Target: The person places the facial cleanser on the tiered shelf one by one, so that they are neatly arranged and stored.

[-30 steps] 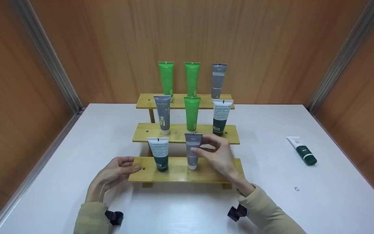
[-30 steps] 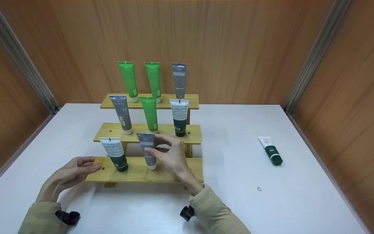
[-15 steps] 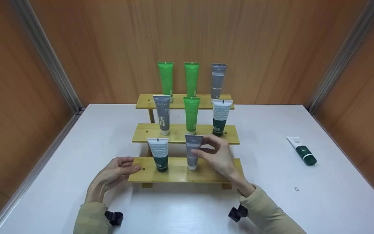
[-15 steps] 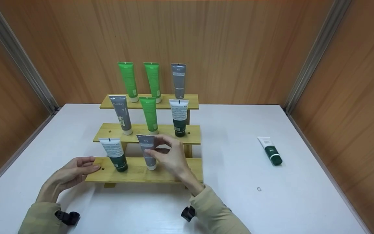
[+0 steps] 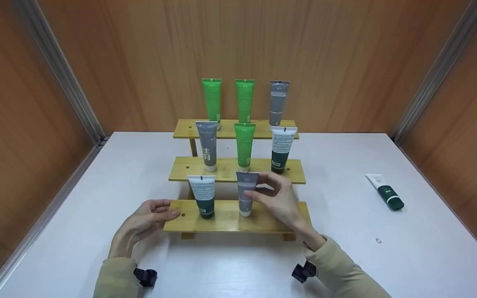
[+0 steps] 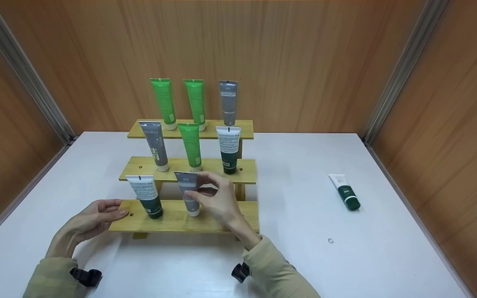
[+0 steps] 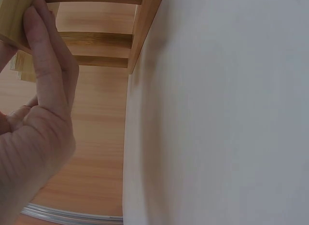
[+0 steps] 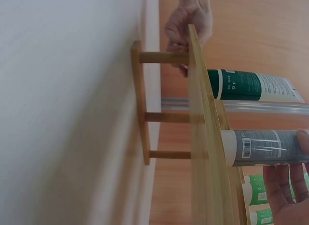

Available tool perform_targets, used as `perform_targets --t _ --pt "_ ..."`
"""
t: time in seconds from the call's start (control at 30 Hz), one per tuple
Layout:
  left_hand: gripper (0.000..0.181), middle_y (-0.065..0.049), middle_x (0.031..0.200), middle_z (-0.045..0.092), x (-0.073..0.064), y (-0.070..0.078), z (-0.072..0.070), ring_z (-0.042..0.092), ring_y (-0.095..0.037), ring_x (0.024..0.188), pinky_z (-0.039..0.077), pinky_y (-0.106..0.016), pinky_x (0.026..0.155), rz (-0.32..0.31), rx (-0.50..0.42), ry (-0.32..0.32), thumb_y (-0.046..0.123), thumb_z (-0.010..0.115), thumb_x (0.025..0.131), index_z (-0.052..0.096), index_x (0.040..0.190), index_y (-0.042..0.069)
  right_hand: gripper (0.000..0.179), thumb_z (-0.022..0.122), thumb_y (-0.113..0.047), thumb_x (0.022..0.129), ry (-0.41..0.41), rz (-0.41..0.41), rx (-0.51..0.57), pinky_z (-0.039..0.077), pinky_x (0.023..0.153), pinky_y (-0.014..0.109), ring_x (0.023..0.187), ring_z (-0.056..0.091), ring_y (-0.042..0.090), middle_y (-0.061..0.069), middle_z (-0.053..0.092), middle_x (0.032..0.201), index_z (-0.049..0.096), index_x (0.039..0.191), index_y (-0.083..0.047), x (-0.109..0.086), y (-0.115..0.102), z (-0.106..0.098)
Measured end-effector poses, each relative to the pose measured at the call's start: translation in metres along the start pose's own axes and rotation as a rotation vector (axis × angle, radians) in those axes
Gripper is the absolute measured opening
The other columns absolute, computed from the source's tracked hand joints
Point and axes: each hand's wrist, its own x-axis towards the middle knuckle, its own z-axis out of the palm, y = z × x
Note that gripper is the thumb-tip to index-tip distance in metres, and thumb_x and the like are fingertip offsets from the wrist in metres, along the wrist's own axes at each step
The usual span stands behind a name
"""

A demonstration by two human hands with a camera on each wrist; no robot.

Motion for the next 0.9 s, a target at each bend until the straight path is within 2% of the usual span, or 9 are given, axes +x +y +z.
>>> perform_targets --t 0.27,0.4,0.47,0.6,0.7,0.83,0.9 --pt "0.075 -0.002 0.112 0.072 -0.001 0.000 0.000 0.071 -0.010 0.100 0.060 -0.022 0.089 -0.005 -0.001 0.004 0.014 0.072 0.093 0.029 0.147 -0.017 0.044 0.081 -0.003 0.082 -0.072 -0.049 0.021 0.060 0.098 0.034 0.110 0.066 0.021 0.020 0.065 0.121 0.063 0.122 0.003 -0.003 0.002 -0.011" --pt "0.076 -0.003 0.113 0.071 0.000 0.001 0.000 0.071 -0.010 0.101 0.060 -0.022 0.090 -0.017 -0.002 0.010 0.015 0.072 0.093 0.029 0.147 -0.016 0.039 0.077 0.002 0.084 -0.019 -0.113 -0.020 0.061 0.093 0.031 0.104 0.067 0.019 0.022 0.065 0.114 0.065 0.120 0.003 -0.006 0.006 -0.031" --pt "0.075 -0.003 0.113 0.070 0.000 0.001 0.000 0.071 -0.010 0.101 0.060 -0.023 0.090 -0.019 -0.001 0.012 0.015 0.072 0.093 0.029 0.147 -0.016 0.033 0.075 0.005 0.085 0.044 -0.152 -0.059 0.062 0.089 0.027 0.100 0.068 0.017 0.023 0.065 0.110 0.066 0.117 0.005 -0.007 0.009 -0.046" --pt "0.075 -0.003 0.114 0.071 0.001 0.001 0.000 0.071 -0.011 0.102 0.060 -0.024 0.091 -0.013 -0.003 0.012 0.014 0.072 0.093 0.029 0.147 -0.016 0.027 0.072 0.010 0.085 0.135 -0.244 -0.121 0.061 0.076 0.019 0.085 0.068 0.010 0.008 0.070 0.097 0.066 0.111 0.012 -0.006 0.022 -0.085" --pt "0.076 -0.003 0.114 0.071 0.001 0.001 0.000 0.071 -0.011 0.103 0.060 -0.024 0.092 -0.011 -0.002 0.009 0.015 0.072 0.093 0.029 0.147 -0.016 0.023 0.072 0.010 0.086 0.175 -0.274 -0.177 0.061 0.071 0.017 0.075 0.066 0.008 -0.007 0.069 0.091 0.067 0.109 0.012 -0.008 0.032 -0.116" --pt "0.076 -0.003 0.115 0.071 0.001 0.001 0.000 0.071 -0.011 0.103 0.060 -0.024 0.092 -0.016 0.011 0.010 0.016 0.072 0.094 0.029 0.148 -0.016 0.022 0.073 0.007 0.087 0.261 -0.220 -0.303 0.059 0.073 0.013 0.073 0.065 0.008 -0.009 0.068 0.089 0.070 0.109 0.005 -0.011 0.044 -0.154" --pt "0.076 -0.003 0.115 0.071 0.002 0.001 0.000 0.071 -0.011 0.103 0.060 -0.024 0.092 -0.018 0.016 0.014 0.017 0.072 0.094 0.029 0.148 -0.016 0.023 0.073 0.007 0.087 0.308 -0.177 -0.369 0.057 0.073 0.010 0.074 0.064 0.005 -0.005 0.068 0.088 0.070 0.110 0.005 -0.013 0.050 -0.173"
